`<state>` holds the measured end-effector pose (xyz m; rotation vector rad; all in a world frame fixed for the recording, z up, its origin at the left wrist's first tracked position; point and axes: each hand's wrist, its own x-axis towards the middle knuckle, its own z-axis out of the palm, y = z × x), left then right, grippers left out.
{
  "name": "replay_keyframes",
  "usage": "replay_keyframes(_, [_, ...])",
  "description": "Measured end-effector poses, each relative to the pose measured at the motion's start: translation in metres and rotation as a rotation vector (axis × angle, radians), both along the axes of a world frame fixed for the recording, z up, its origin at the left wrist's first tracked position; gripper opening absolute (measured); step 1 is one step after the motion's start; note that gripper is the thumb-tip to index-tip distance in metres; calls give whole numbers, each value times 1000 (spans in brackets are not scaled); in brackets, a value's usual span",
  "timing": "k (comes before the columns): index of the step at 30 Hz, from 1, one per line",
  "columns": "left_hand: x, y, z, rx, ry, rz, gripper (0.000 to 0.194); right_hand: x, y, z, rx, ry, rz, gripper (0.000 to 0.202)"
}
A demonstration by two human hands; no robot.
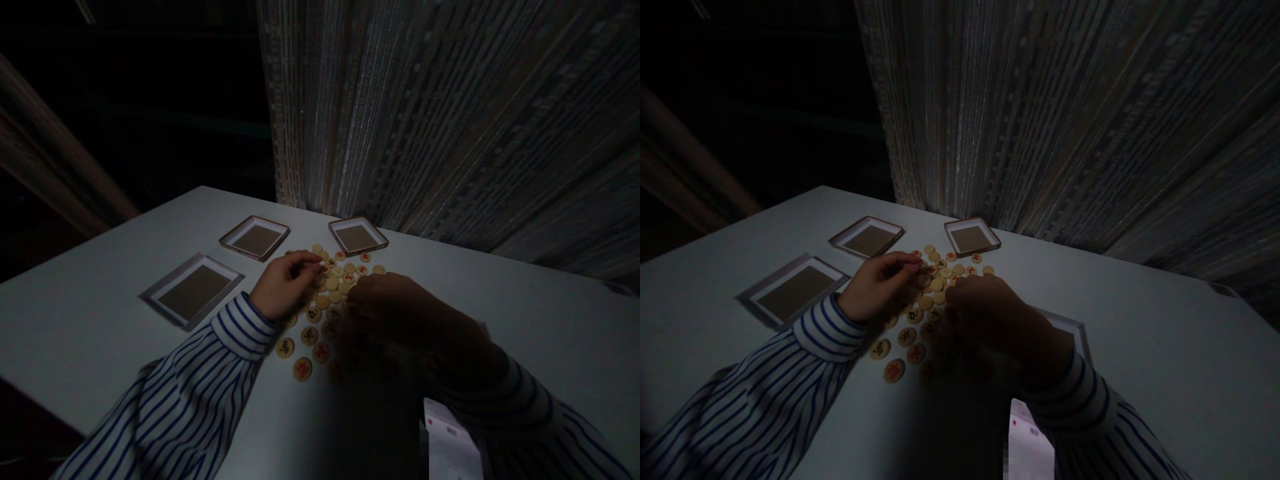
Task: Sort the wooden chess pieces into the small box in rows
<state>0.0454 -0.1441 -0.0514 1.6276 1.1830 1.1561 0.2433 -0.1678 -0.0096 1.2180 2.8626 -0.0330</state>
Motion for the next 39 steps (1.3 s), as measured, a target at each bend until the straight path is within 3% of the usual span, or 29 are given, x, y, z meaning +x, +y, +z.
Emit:
replay_keyframes(18, [-6,-1,-4,275,445,1,23,-6,-1,-13,-16,-116,14,19])
replay_keyframes(30, [-3,-3,-2,326,545,-46,21,-5,-1,-20,-13,-78,10,19])
replay_keyframes(39, [-1,-2,-1,319,588,-53,22,-2,0,-1,-99,-97,-79,16])
